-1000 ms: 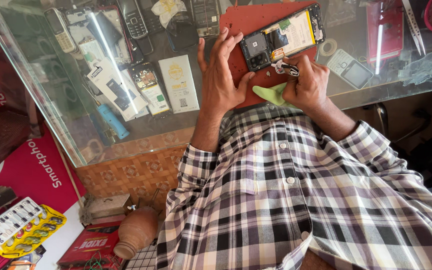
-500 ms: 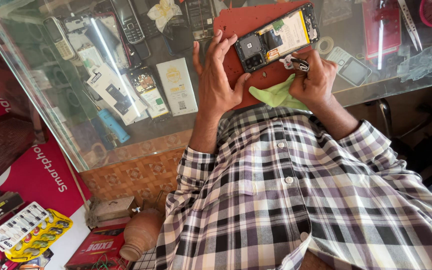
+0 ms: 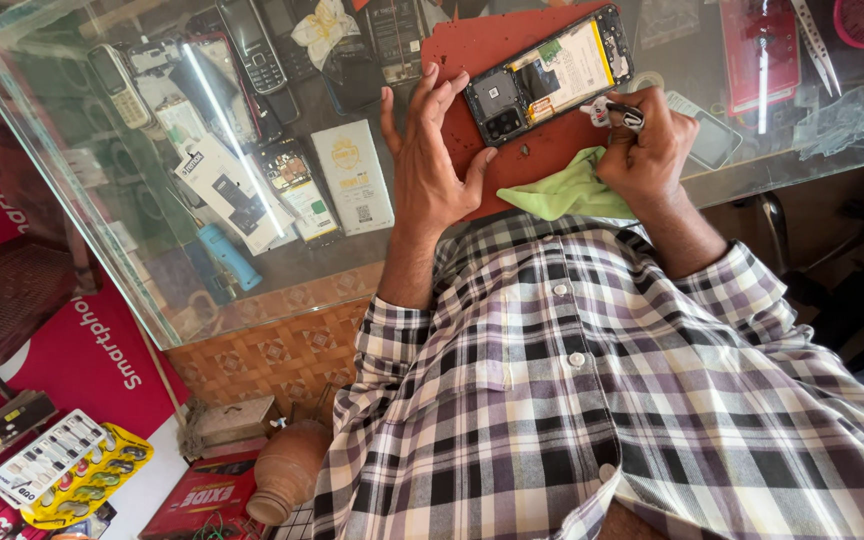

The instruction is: The person disassembles a mobile phone using a screwdriver, applies adhesive from a tube to the chassis, and installs a replacement internal component.

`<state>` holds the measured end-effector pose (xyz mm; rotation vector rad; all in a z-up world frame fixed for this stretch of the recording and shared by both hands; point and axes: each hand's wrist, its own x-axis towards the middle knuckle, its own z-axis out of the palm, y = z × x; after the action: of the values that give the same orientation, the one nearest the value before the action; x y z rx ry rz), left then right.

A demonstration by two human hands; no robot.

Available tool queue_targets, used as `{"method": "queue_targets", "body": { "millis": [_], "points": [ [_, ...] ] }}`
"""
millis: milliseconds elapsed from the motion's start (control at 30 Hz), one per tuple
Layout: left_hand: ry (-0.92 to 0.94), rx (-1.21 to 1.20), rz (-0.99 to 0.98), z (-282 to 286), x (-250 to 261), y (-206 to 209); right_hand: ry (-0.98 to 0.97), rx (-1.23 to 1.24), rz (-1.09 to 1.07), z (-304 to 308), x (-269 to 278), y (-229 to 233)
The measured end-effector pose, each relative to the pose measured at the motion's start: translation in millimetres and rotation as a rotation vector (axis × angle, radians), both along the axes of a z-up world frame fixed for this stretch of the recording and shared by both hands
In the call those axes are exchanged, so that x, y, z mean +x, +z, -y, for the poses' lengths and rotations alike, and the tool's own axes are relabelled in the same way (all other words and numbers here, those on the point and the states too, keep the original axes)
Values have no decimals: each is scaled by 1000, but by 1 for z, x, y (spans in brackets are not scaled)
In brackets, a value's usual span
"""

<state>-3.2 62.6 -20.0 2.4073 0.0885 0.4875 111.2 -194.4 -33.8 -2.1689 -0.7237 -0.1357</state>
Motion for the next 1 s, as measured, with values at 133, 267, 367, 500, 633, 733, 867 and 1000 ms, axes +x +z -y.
{"method": "queue_targets", "body": {
  "millis": [133,267,367,500,633,733,867,1000],
  "points": [
    [-5,11,2,-1,0,1,2,39,44,6,3,-3],
    [-4,6,-13,-1,0,2,-25,41,37,12,6,-7],
    [-5,7,-14,-1,0,1,-61,32,-6,16,7,-9],
    [-8,3,-5,-1,1,0,-78,52,8,19,9,-14],
    [-4,2,-13,-1,-1,1,-95,67,10,23,13,-15],
    [-6,10,-3,-1,1,0,-115,100,12,25,16,-12],
    [-6,7,-7,-1,0,1,-145,119,13,28,18,-16],
    [-8,8,-7,-1,1,3,-161,123,1,42,22,-31]
  ]
}}
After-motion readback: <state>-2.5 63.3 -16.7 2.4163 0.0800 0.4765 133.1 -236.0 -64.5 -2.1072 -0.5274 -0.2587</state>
